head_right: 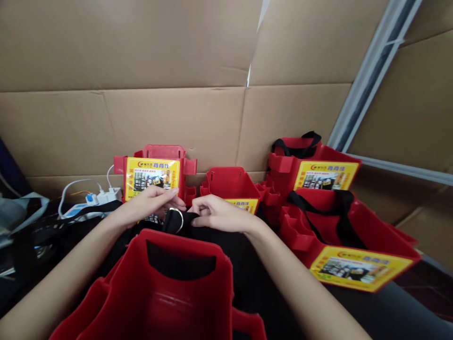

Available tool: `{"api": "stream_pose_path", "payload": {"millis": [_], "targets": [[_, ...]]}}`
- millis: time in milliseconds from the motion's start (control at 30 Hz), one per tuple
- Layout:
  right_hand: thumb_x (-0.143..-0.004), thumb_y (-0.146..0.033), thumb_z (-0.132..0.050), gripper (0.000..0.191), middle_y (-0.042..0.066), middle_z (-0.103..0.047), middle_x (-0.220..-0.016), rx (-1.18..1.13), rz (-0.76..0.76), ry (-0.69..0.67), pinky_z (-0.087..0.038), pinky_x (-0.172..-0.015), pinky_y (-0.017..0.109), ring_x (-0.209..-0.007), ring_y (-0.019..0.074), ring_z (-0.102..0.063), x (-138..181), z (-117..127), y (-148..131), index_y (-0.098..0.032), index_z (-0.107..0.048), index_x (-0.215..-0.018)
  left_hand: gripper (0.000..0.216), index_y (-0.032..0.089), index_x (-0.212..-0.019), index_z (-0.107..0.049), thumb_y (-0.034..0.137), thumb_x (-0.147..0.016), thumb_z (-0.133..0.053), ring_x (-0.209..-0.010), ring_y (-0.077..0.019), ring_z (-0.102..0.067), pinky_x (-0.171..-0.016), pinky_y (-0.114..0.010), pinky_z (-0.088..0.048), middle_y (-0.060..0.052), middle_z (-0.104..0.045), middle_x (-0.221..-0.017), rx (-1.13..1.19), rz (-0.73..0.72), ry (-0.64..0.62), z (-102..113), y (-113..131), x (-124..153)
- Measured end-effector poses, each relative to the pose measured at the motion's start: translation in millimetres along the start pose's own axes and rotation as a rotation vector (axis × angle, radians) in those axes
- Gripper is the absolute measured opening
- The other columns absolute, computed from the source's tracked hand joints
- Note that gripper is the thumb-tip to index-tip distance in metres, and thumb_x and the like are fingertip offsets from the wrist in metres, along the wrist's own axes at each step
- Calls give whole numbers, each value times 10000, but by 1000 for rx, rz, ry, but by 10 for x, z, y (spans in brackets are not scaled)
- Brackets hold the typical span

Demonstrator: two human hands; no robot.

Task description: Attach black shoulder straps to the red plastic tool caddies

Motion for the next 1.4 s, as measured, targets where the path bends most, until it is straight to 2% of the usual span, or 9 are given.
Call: {"api": "stream_pose_path", "payload": {"millis": [133, 400, 600, 767, 1000, 1200, 1233, 1300, 1400], "targets": [[-692, -179, -506, 96, -47, -346, -581, -107, -88, 150, -235, -493, 221, -545, 76, -325, -17, 158, 119, -159, -427, -641, 526, 103, -927, -612, 585, -789, -455, -801, -223, -639, -543, -249, -518, -156, -649, -889, 128, 101, -180, -164, -32, 78], [-642, -174, -487, 38, -35, -400, -598, -120, -64, 185, -256, -527, 232, -576, 93, -360, -11, 184, 58, -153, -515, -654, 286, 114, -839, -564, 396, -793, -562, -614, -98, -560, -408, -147, -409, -52, -573, -757, 265, 55, -138, -114, -13, 21], [-617, -164, -478, 159, -19, -535, -663, -267, -107, 121, -343, -610, 243, -644, 116, -470, 4, 133, 76, -147, -607, -707, 205, 123, -804, -515, 326, -804, -544, -547, -83, -499, -392, -158, -394, -5, -493, -645, 334, -3, -150, -116, 3, -13], [-622, -133, -527, 98, -28, -535, -650, -313, -105, 34, -361, -609, 227, -639, 102, -487, -42, 47, 143, -142, -598, -689, 221, 118, -778, -501, 333, -830, -489, -552, -84, -519, -460, -206, -469, -21, -514, -707, 180, -70, 9, 14, 111, 26], [-663, -163, -625, 207, -32, -510, -723, -316, 97, 295, -414, -657, 227, -691, 93, -519, -31, 235, -23, -172, -452, -777, 298, 116, -887, -563, 369, -738, -616, -702, -136, -594, -580, -240, -545, -34, -583, -813, -39, -156, 144, 98, 315, 106], [-755, -293, -590, 210, 32, -607, -857, 0, 158, 308, -444, -748, 313, -824, 173, -564, 72, 313, -240, -161, -606, -918, 200, 153, -905, -622, 266, -741, -640, -719, -129, -628, -656, -224, -535, -4, -651, -821, -261, -572, 465, 271, 1001, 708], [-772, -275, -571, 181, 37, -608, -852, 55, 187, 335, -443, -749, 312, -824, 173, -566, 109, 341, -302, -157, -634, -893, 169, 168, -893, -630, 230, -737, -648, -732, -125, -632, -675, -213, -528, 2, -662, -830, -354, -662, 408, 157, 1154, 838], [-785, -208, -547, 166, 40, -595, -874, 162, 287, 440, -437, -745, 294, -824, 157, -561, 244, 406, -505, -173, -668, -894, 140, 189, -887, -634, 149, -753, -623, -742, -110, -637, -693, -185, -512, 13, -681, -844, -522, -785, 108, -227, 1337, 1049], [-805, -175, -522, 230, 40, -539, -868, 407, 415, 698, -412, -653, 252, -782, 131, -523, 595, 441, -904, -230, -676, -966, 191, 218, -935, -624, 106, -814, -527, -702, -92, -634, -672, -168, -495, 23, -687, -821, -720, -706, -366, -734, 1197, 1270]]}}
Point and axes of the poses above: each hand's wrist, its own x-axis away from the middle knuckle, its own z-axis out of the back of the hand, y = z × x, the point moved 10 cm from there along -x, towards the middle knuckle
